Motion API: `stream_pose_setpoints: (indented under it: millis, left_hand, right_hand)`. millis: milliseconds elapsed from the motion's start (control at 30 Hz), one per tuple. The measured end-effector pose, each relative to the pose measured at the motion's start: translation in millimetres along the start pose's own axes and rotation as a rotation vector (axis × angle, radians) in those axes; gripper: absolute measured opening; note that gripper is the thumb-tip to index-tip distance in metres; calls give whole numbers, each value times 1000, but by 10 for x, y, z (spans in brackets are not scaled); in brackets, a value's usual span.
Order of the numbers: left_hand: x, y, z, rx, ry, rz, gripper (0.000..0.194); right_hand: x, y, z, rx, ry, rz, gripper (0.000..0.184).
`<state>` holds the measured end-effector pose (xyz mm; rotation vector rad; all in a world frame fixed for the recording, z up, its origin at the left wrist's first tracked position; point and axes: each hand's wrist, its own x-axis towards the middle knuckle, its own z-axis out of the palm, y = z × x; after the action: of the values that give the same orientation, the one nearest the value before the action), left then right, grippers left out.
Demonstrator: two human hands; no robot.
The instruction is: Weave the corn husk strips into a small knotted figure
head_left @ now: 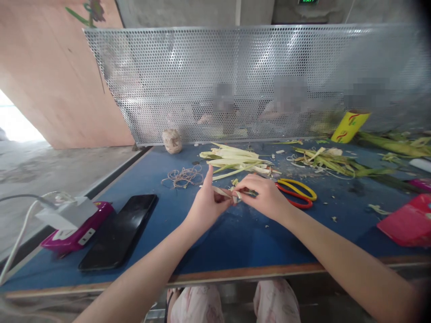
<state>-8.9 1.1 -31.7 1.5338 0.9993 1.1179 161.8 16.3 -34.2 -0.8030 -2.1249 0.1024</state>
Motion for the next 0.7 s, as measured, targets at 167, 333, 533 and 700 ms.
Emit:
stream_pose_setpoints:
  millis: [167, 333, 533, 700]
  left_hand:
    - [-23, 22, 8, -8, -41, 15, 104]
    - [-29, 85, 40, -117, -54, -40, 101]
    - [2, 54, 44, -198, -36, -57, 105]
    - [8, 77, 16, -178, 6, -67, 106]
  right_hand:
    - [15, 17, 19, 52, -13, 191, 9]
    - [23, 35, 20, 68, -4, 237, 11]
    - [11, -2, 17, 145, -7, 303, 8]
    - [3, -40, 26, 413, -39, 396, 15]
